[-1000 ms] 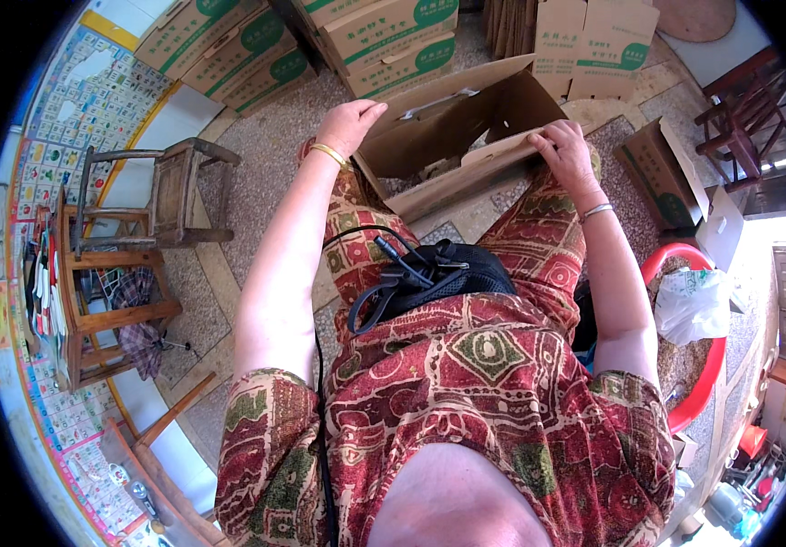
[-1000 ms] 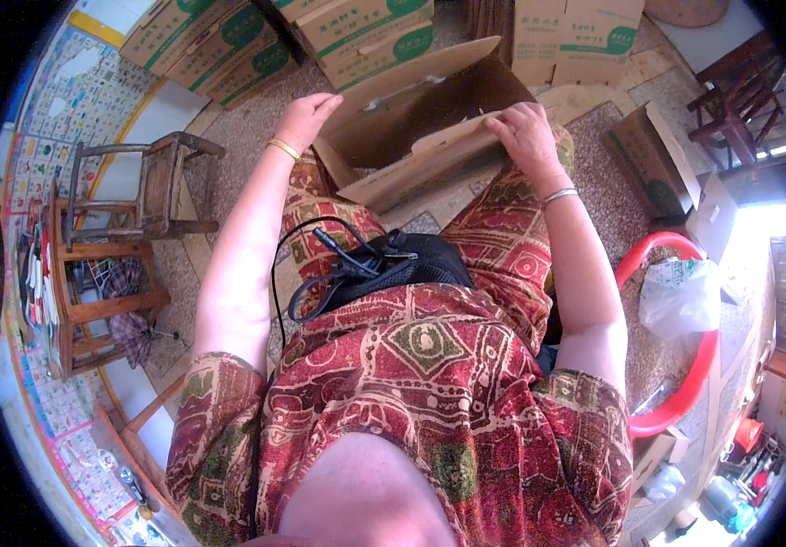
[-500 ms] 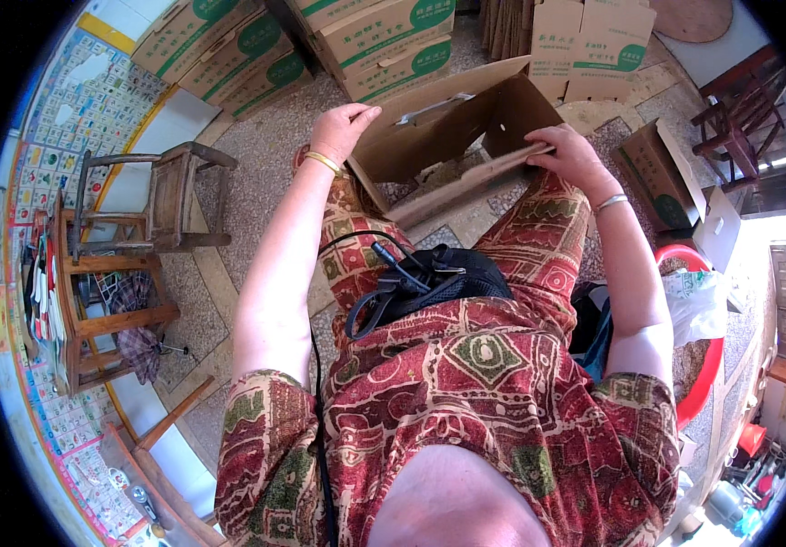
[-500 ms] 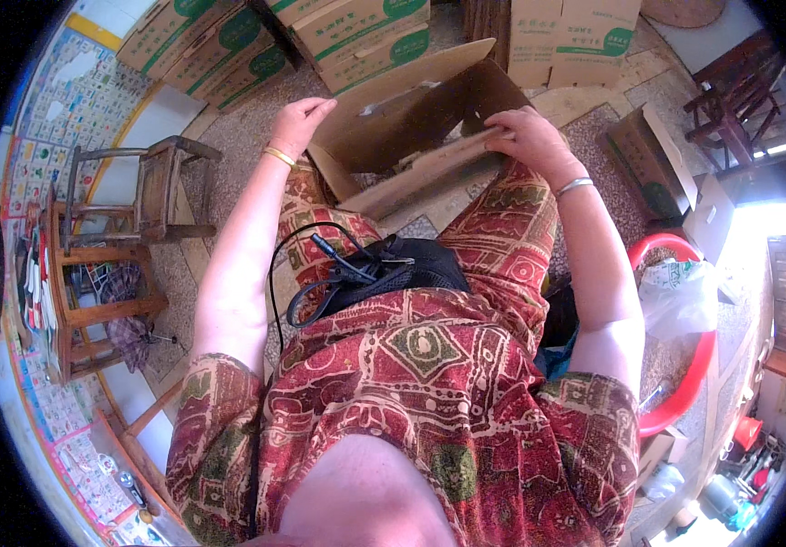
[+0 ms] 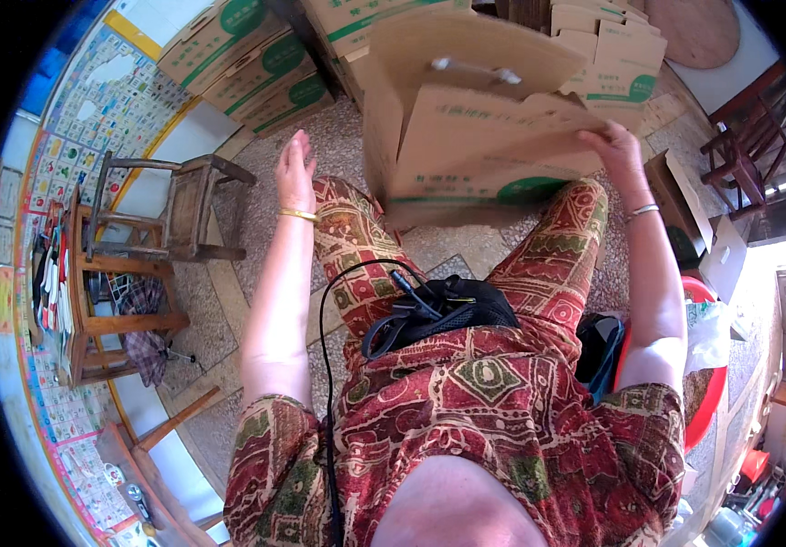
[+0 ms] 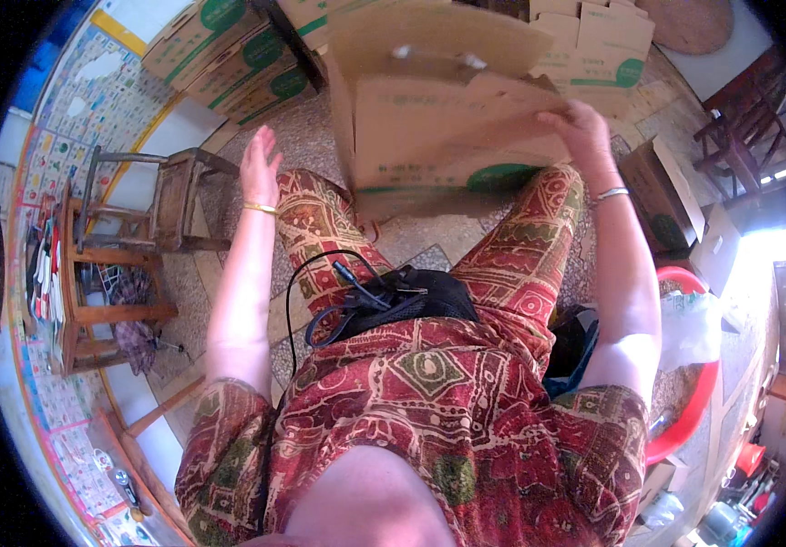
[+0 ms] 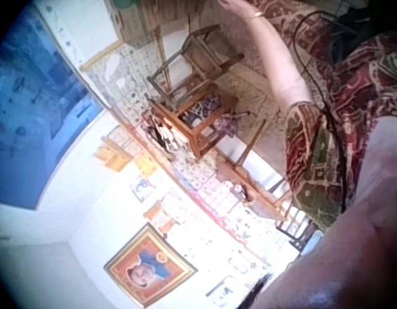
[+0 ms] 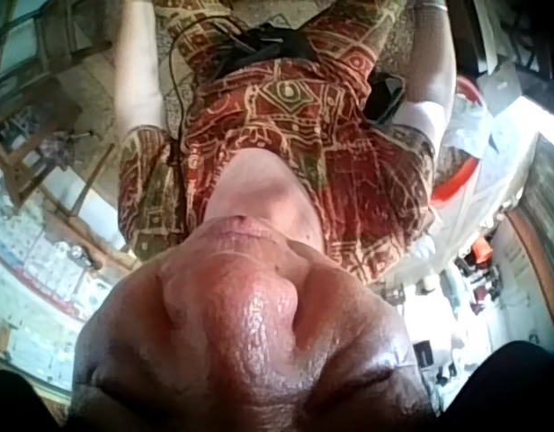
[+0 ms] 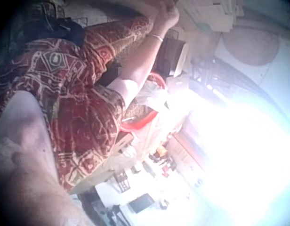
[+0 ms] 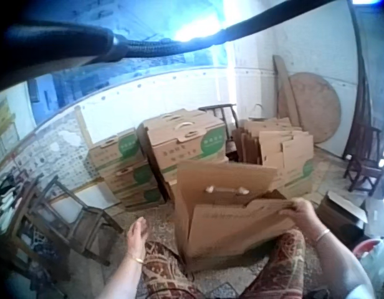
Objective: The person assembles flat cardboard boxes by folding flaps, inserting tabs into slots, and securing the structure. They handle multiple boxes one at a time, stacking completed units and picking new flat pieces from a nearby pile.
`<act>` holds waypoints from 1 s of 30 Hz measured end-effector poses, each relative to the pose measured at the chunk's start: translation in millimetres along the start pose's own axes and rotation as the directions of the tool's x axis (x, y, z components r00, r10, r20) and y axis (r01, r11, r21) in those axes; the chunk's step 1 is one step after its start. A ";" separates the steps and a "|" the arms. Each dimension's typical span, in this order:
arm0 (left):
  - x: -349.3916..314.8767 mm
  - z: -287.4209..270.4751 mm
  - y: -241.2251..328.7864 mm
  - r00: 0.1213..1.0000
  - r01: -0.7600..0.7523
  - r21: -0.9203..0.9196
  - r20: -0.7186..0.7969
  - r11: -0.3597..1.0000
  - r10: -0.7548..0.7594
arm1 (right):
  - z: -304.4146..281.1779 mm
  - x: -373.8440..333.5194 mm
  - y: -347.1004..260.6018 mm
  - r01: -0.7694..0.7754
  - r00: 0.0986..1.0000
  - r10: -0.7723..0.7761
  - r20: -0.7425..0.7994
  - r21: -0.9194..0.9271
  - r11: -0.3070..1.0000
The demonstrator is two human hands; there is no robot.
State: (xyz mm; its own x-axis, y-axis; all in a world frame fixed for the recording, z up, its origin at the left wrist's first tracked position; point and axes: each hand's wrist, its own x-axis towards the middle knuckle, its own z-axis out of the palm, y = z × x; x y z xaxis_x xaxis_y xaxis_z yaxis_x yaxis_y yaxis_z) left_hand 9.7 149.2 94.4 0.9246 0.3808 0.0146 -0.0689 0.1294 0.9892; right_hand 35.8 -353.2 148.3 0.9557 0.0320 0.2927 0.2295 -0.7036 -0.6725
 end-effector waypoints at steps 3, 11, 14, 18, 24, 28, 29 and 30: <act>-1.5 0.9 -17.1 0.993 0.111 -0.068 -0.036 0.991 -0.114 | -37.0 -0.1 -13.6 -0.055 0.990 0.100 -0.102 0.375 0.926; 19.8 9.1 -30.4 0.974 0.223 -0.435 0.079 0.872 -0.210 | -130.1 -33.2 -13.7 -0.136 0.895 0.350 -0.277 0.578 0.805; -4.0 35.0 21.7 0.931 0.190 -0.591 0.361 0.784 0.046 | -129.8 -49.6 37.7 -0.129 0.877 0.406 -0.255 0.690 0.712; 6.0 20.4 51.1 0.863 0.052 -0.550 0.446 0.834 0.240 | -94.9 -63.7 63.0 -0.077 0.908 0.390 -0.152 0.856 0.512; -1.9 49.5 137.5 0.867 -0.174 -0.584 0.292 0.793 0.405 | -43.3 -58.9 71.3 -0.085 0.910 0.411 -0.043 0.953 0.290; -4.4 84.5 182.5 0.828 -0.290 -0.570 0.254 0.769 0.500 | -16.9 -55.7 67.3 -0.139 0.889 0.456 0.035 0.971 0.196; -6.1 94.2 196.6 0.813 -0.317 -0.558 0.258 0.767 0.523 | -11.8 -54.0 67.9 -0.163 0.869 0.492 0.054 0.970 0.181; -10.9 103.1 211.2 0.812 -0.361 -0.548 0.212 0.755 0.543 | -9.3 -52.8 76.5 -0.325 0.796 0.588 0.147 0.922 0.211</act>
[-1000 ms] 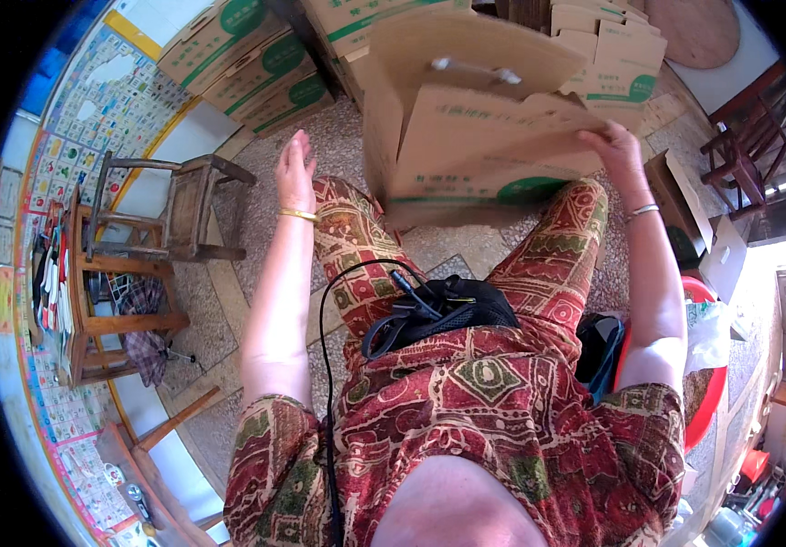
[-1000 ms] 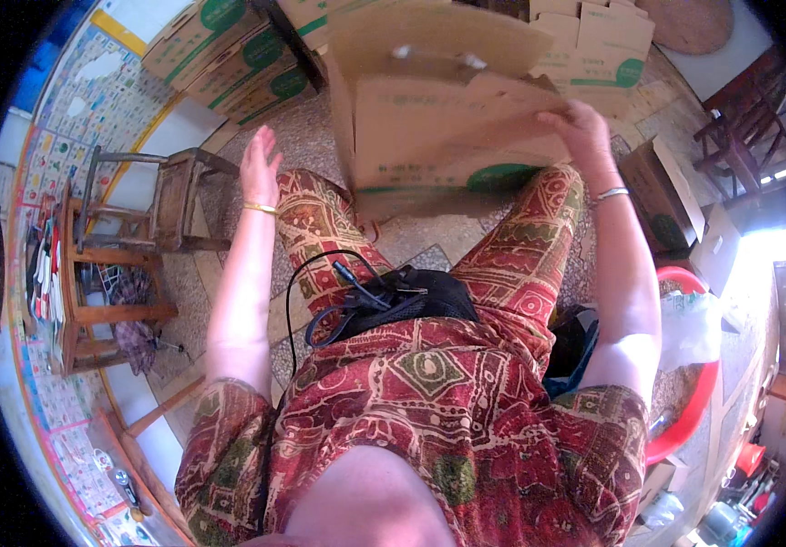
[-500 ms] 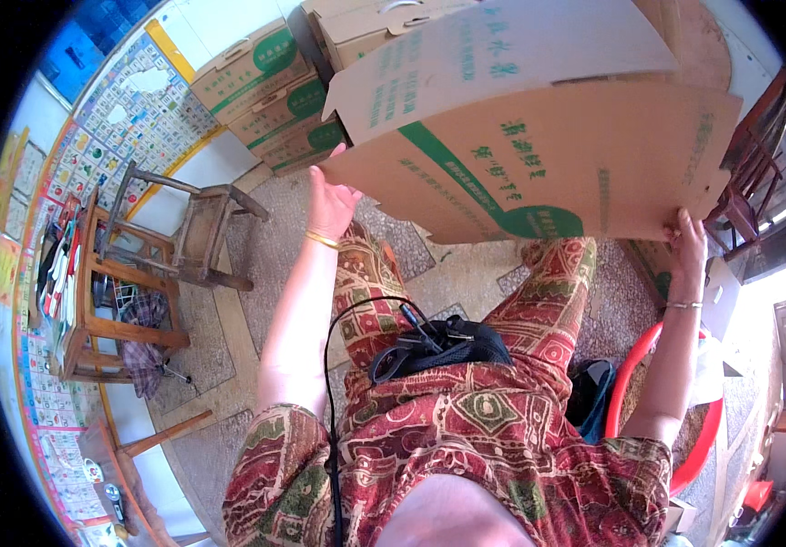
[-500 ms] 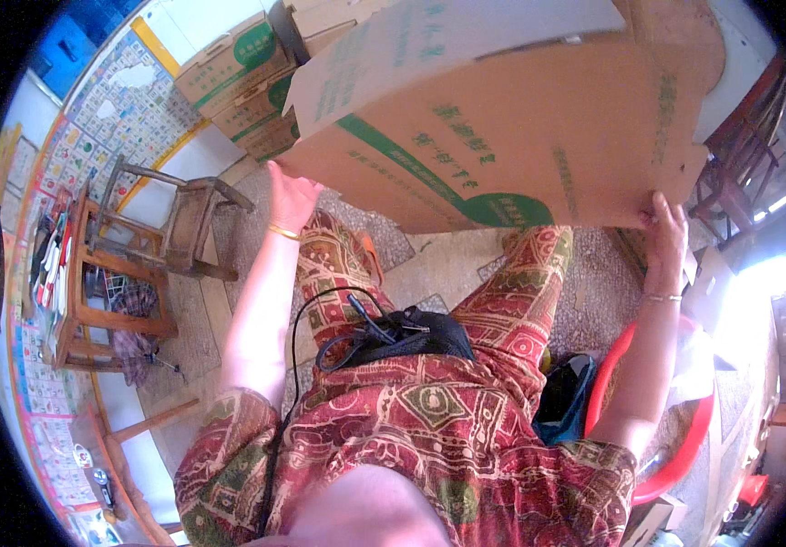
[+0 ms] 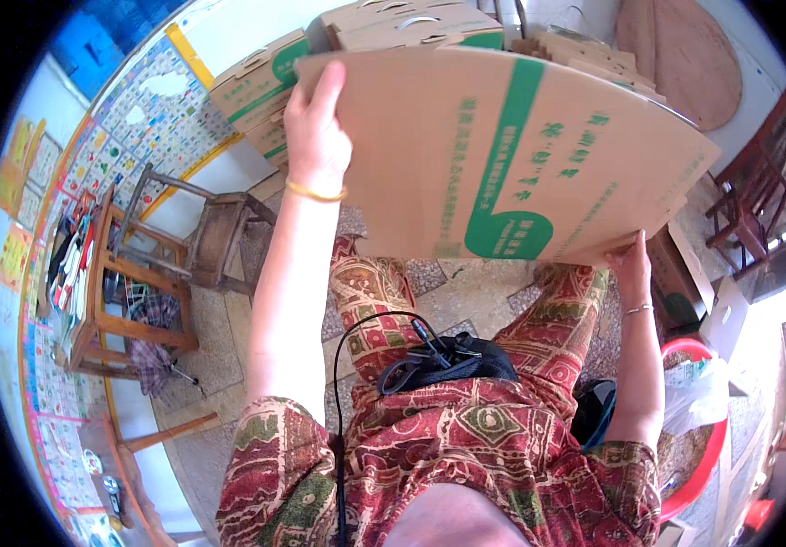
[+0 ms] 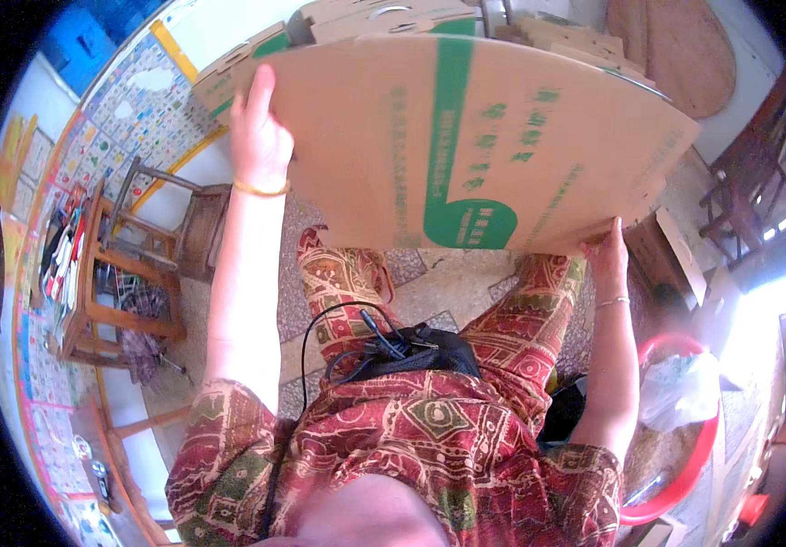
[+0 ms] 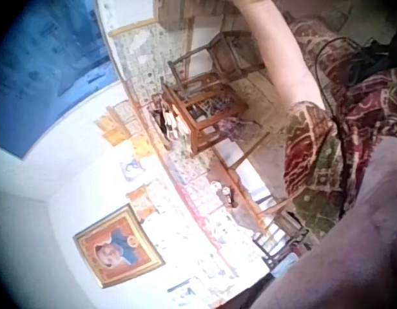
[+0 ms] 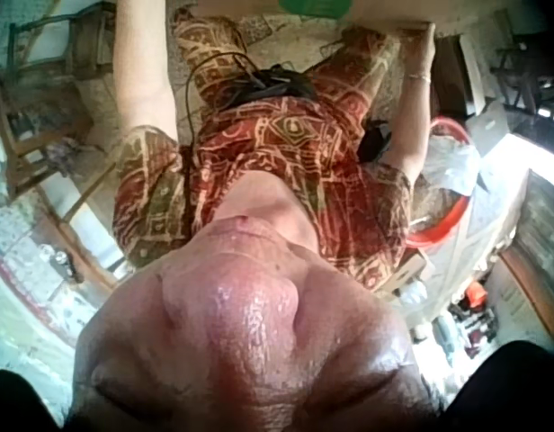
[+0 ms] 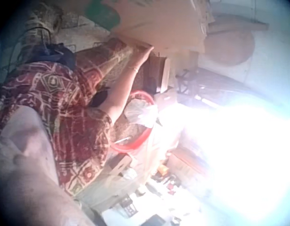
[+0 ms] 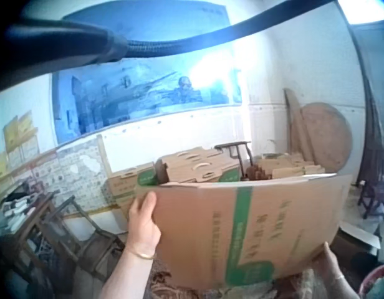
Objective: The person assembles flat cardboard boxes by folding flaps, inserting tabs into slots, and securing the structure. They handle multiple boxes one at a time, stacking completed units and picking new flat pieces from a nearby pile.
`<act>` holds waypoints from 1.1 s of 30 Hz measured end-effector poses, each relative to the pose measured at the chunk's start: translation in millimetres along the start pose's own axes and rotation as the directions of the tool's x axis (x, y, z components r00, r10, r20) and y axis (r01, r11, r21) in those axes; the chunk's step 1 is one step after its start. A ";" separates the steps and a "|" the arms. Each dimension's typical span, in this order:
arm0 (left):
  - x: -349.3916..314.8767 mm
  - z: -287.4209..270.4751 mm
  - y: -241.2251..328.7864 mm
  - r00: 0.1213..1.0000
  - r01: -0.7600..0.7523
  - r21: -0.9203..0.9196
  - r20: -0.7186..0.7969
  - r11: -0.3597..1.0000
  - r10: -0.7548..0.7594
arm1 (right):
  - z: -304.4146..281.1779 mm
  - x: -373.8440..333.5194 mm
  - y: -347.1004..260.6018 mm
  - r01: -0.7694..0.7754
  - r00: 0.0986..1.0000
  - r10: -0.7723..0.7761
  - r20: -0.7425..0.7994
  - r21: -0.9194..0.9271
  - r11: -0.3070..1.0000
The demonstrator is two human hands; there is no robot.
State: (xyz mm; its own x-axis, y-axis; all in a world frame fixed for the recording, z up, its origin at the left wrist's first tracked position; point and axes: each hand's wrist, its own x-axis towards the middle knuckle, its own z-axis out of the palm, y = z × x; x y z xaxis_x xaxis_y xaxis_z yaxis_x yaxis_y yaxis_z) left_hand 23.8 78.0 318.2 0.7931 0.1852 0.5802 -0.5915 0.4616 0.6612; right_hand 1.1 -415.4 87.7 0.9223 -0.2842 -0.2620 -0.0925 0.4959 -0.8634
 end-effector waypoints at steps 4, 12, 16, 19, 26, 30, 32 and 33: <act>18.9 31.2 12.7 0.989 -0.140 0.104 -0.030 0.985 0.144 | 39.5 -15.1 -1.4 -0.037 0.998 0.043 0.034 -0.156 0.987; -4.5 83.3 33.3 0.877 -0.445 0.594 0.442 0.670 0.190 | 16.2 26.4 75.3 0.736 0.669 0.044 0.742 -0.653 -0.177; -33.8 73.5 -8.9 0.809 -0.468 0.690 0.586 0.552 -0.048 | 94.3 -59.6 76.5 0.422 0.647 0.522 0.555 -0.831 0.361; -62.1 56.9 -57.2 0.754 -0.403 0.758 0.593 0.512 -0.285 | 105.4 -92.9 64.3 0.412 0.538 0.564 0.627 -0.779 0.473; -141.2 33.6 -144.1 0.613 -0.384 0.801 0.593 0.459 -0.523 | 91.4 -99.0 20.0 0.100 0.743 0.439 0.506 -0.732 0.674; -163.2 42.5 -152.9 0.573 -0.430 0.785 0.619 0.446 -0.537 | 81.1 -87.2 40.5 -0.032 0.912 0.306 0.273 -0.697 0.716; -167.1 44.9 -148.7 0.542 -0.390 0.800 0.599 0.455 -0.589 | 85.2 -83.8 53.4 -0.150 0.915 0.350 0.200 -0.637 0.756; -169.6 45.6 -149.0 0.535 -0.392 0.797 0.604 0.460 -0.590 | 85.2 -82.5 57.0 -0.145 0.932 0.322 0.164 -0.646 0.750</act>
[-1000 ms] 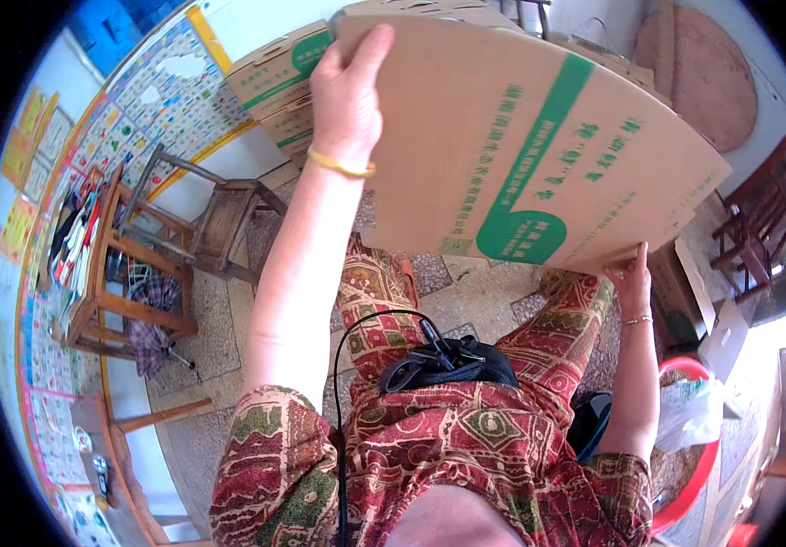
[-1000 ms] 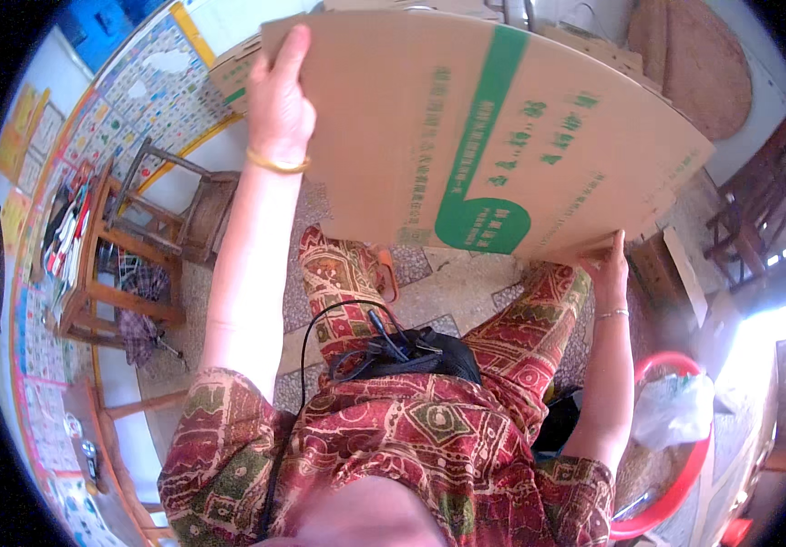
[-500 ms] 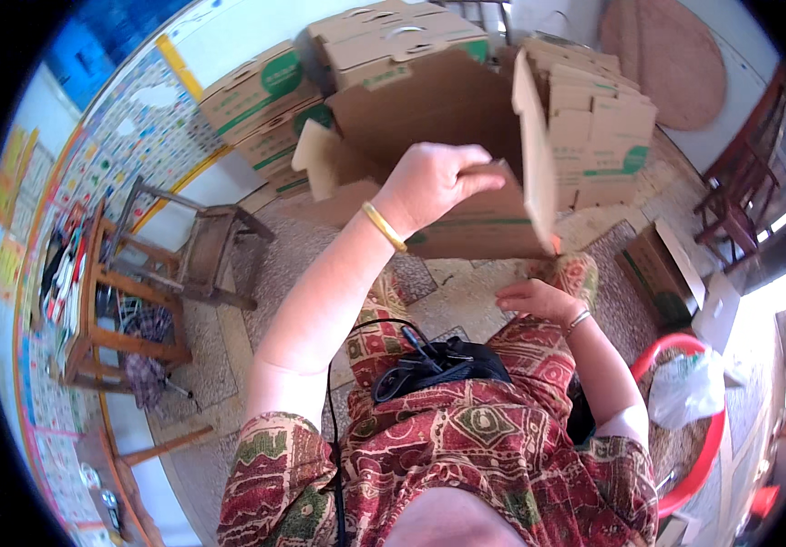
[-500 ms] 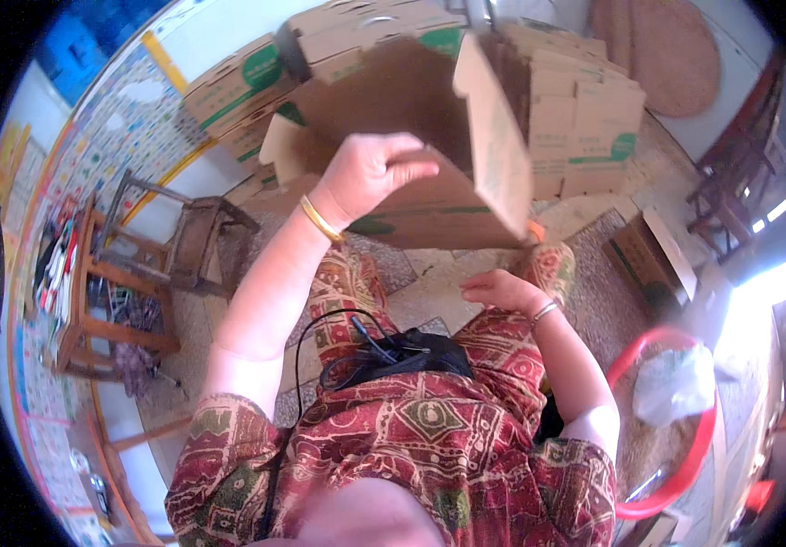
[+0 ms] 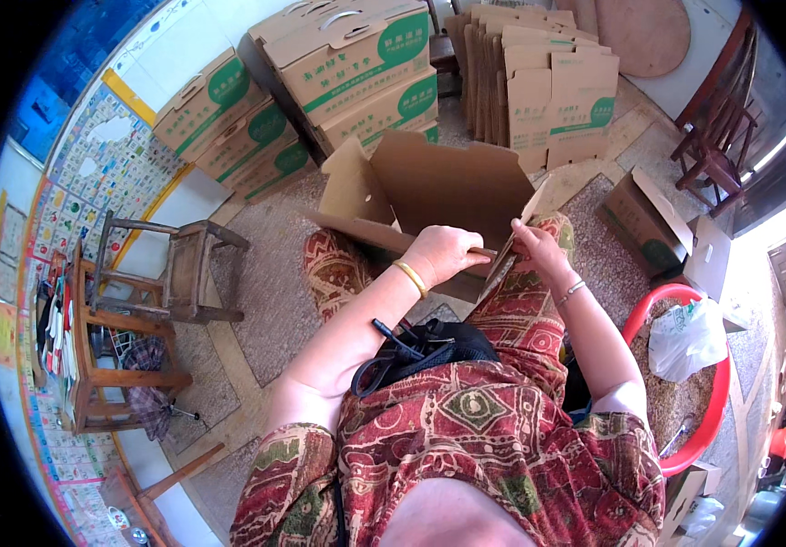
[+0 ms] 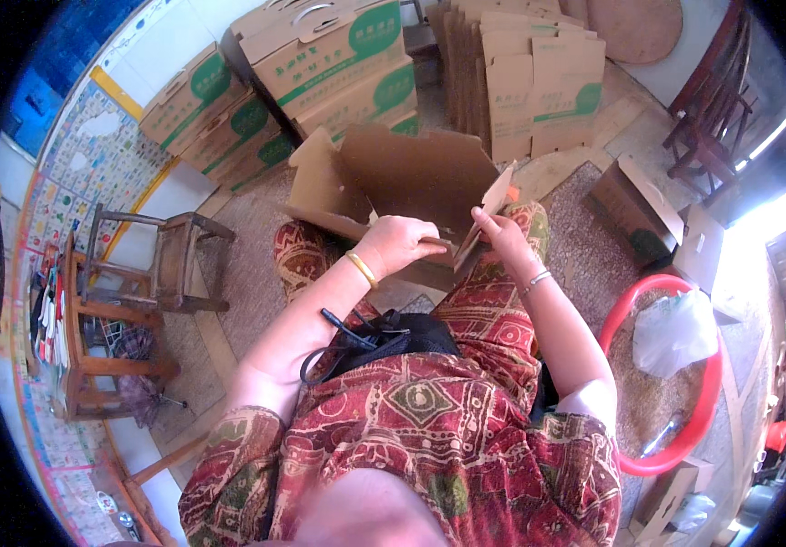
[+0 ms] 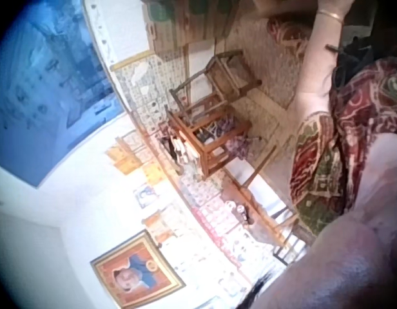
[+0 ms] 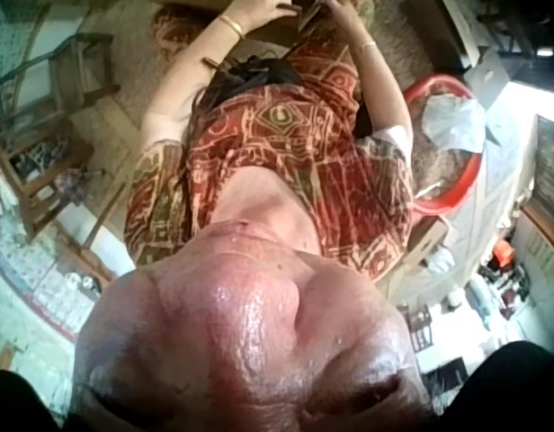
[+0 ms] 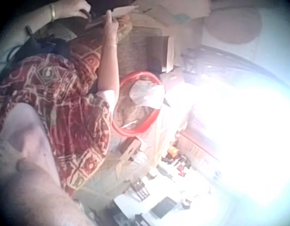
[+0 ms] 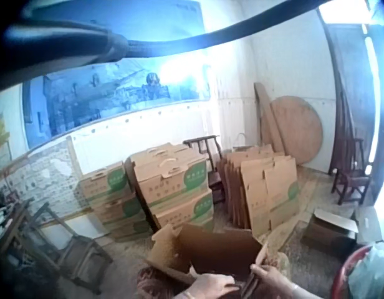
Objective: The person assembles flat cardboard boxes by folding flaps, inserting tabs into slots, and securing the structure. They handle multiple boxes one at a time, stacking completed units and picking new flat pieces from a nearby pile.
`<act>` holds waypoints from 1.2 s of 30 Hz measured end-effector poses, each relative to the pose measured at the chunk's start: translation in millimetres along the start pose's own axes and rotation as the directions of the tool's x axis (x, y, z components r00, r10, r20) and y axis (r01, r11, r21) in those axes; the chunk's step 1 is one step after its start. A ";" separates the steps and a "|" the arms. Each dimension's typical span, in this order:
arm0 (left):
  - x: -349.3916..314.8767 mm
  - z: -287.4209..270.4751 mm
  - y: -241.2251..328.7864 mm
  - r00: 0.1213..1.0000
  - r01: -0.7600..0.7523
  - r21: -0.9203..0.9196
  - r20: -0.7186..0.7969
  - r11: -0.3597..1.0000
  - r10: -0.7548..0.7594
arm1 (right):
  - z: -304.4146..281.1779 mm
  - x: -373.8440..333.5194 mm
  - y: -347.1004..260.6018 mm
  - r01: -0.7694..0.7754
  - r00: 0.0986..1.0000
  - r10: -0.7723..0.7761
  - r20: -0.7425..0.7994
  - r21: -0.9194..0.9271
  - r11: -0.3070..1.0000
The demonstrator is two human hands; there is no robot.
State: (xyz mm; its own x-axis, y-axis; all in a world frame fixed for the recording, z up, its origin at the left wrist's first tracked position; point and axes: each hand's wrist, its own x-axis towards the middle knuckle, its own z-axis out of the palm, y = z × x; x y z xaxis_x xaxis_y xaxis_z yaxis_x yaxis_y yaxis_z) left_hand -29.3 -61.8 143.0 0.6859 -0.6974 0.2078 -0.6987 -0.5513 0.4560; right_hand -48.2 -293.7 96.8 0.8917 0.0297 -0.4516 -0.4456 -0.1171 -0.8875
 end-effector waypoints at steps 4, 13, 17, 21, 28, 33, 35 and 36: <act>-2.6 0.4 11.1 0.997 -0.004 -0.022 0.083 1.000 0.006 | 11.3 3.3 1.6 0.007 0.985 -0.027 -0.168 -0.121 0.993; -11.8 -5.0 4.4 0.976 -0.001 -0.146 0.216 0.989 0.033 | 17.1 15.5 25.1 -0.045 0.998 0.040 -0.057 -0.097 0.994; -15.8 -13.5 -3.9 0.960 -0.009 0.024 0.280 1.000 0.002 | 18.3 14.2 23.5 -0.018 1.000 0.018 -0.014 -0.028 0.999; -17.6 -19.6 -6.5 0.989 -0.073 0.036 0.128 0.997 0.068 | 16.4 20.6 16.7 0.025 0.998 -0.025 -0.052 0.006 1.000; -27.8 -55.6 -17.6 0.972 0.001 0.334 -0.220 0.942 0.077 | -3.5 26.5 8.9 0.072 0.996 -0.067 -0.061 0.092 0.993; -37.8 -49.9 -45.2 0.985 0.138 0.253 0.064 0.958 -0.159 | -4.0 30.9 5.8 0.100 0.991 -0.093 -0.100 0.069 0.993; -36.6 -41.7 -45.3 0.997 0.073 0.277 -0.033 0.958 -0.067 | -3.3 21.1 -5.3 0.083 0.987 -0.079 -0.137 0.021 0.996; -35.0 -39.9 -45.7 0.997 0.074 0.293 -0.047 0.953 -0.063 | -5.7 25.4 -5.1 0.118 0.984 -0.108 -0.144 0.061 0.991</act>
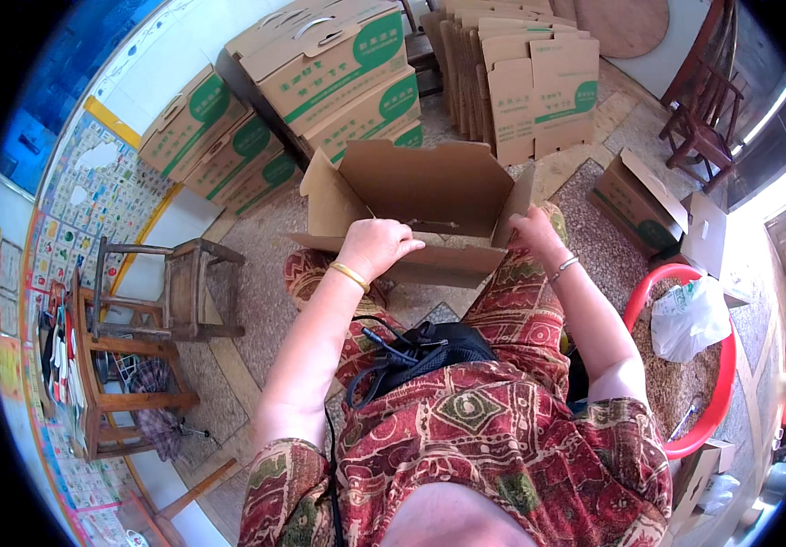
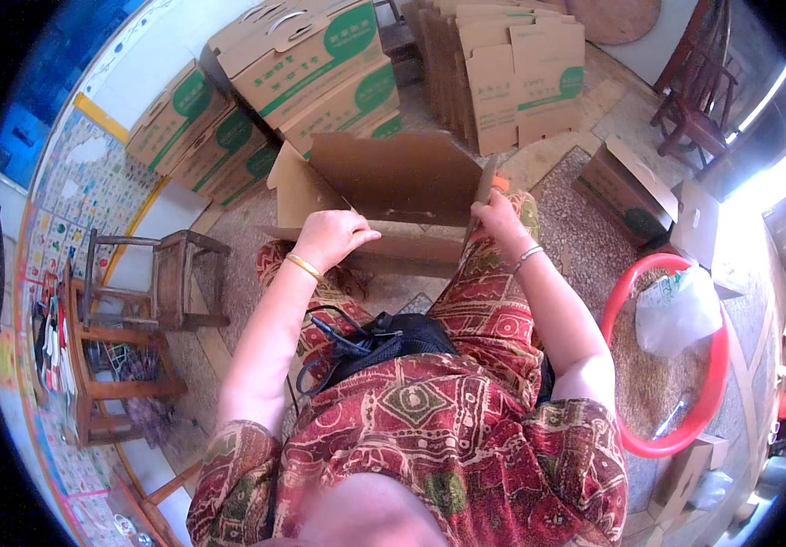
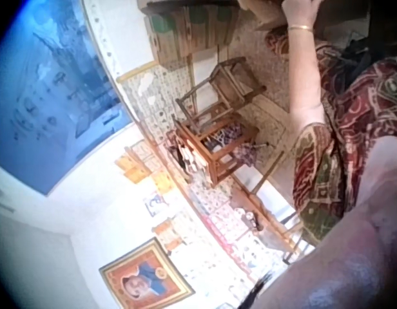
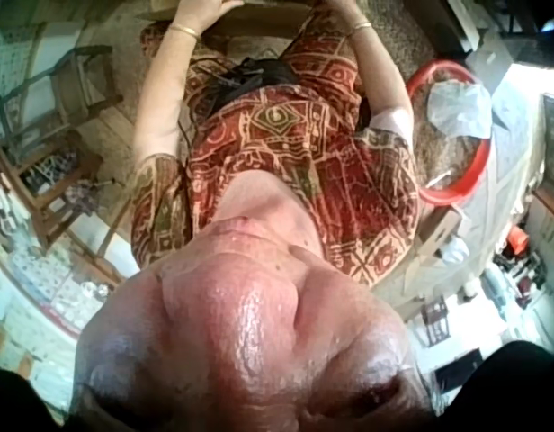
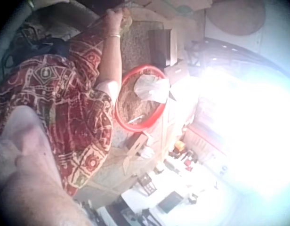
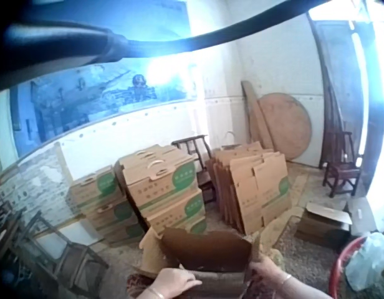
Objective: The person assembles flat cardboard boxes by folding flaps, inserting tabs into slots, and securing the structure. They handle multiple boxes one at a time, stacking completed units and picking new flat pieces from a nearby pile.
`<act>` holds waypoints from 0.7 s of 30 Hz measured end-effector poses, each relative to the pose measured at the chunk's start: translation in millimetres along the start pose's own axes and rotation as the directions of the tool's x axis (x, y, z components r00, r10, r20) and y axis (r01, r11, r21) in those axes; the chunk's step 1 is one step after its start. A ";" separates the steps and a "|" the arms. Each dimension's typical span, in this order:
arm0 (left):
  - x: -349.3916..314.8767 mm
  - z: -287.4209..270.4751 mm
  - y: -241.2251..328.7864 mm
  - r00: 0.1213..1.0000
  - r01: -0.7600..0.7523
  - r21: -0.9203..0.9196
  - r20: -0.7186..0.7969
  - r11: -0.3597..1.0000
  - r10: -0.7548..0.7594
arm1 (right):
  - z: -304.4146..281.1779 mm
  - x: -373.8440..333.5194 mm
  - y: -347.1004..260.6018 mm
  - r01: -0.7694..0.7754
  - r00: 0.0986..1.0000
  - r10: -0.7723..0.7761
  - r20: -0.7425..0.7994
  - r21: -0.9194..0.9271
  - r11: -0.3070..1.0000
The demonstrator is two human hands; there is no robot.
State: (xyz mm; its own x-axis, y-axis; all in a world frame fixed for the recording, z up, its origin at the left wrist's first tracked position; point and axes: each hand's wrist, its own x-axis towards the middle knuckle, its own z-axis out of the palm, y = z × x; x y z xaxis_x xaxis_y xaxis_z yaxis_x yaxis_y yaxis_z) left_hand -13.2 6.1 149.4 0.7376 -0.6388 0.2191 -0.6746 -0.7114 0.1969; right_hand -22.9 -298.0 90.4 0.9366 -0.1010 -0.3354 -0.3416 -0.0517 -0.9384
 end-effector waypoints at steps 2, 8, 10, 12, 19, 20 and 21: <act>5.2 0.6 5.8 1.000 -0.004 0.019 -0.023 1.000 0.004 | -6.0 4.0 -2.5 0.047 0.999 -0.045 -0.023 0.086 0.995; 1.3 30.7 30.3 1.000 0.012 -0.023 0.028 1.000 -0.012 | -28.5 30.5 25.4 0.154 0.985 -0.151 0.087 -0.026 0.988; -6.5 47.4 34.6 0.997 0.035 -0.046 0.068 0.998 -0.032 | -25.3 33.3 33.8 0.077 0.992 -0.072 0.100 -0.047 0.996; -8.4 52.7 35.5 0.996 0.043 -0.100 0.076 0.994 -0.036 | -27.7 44.5 46.0 0.019 0.998 -0.013 0.053 -0.114 0.993; -6.9 34.4 17.0 0.939 0.188 -0.297 0.334 0.936 -0.082 | -28.1 54.8 66.2 0.239 0.969 -0.243 0.043 -0.404 0.883; -12.3 31.6 9.9 0.931 0.194 -0.303 0.358 0.933 -0.077 | -27.1 53.5 65.3 0.247 0.965 -0.262 0.033 -0.458 0.854; -15.6 29.4 2.1 0.910 0.242 -0.293 0.399 0.925 -0.111 | -28.1 52.5 63.3 0.254 0.959 -0.281 0.026 -0.510 0.822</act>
State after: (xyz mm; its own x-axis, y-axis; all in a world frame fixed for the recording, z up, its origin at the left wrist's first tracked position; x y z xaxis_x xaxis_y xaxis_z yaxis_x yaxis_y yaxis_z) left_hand -25.3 6.0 118.3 0.7583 -0.6192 -0.2038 -0.4547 -0.7264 0.5153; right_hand 2.5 -334.5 15.7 0.9966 -0.0564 -0.0607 -0.0822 -0.5747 -0.8142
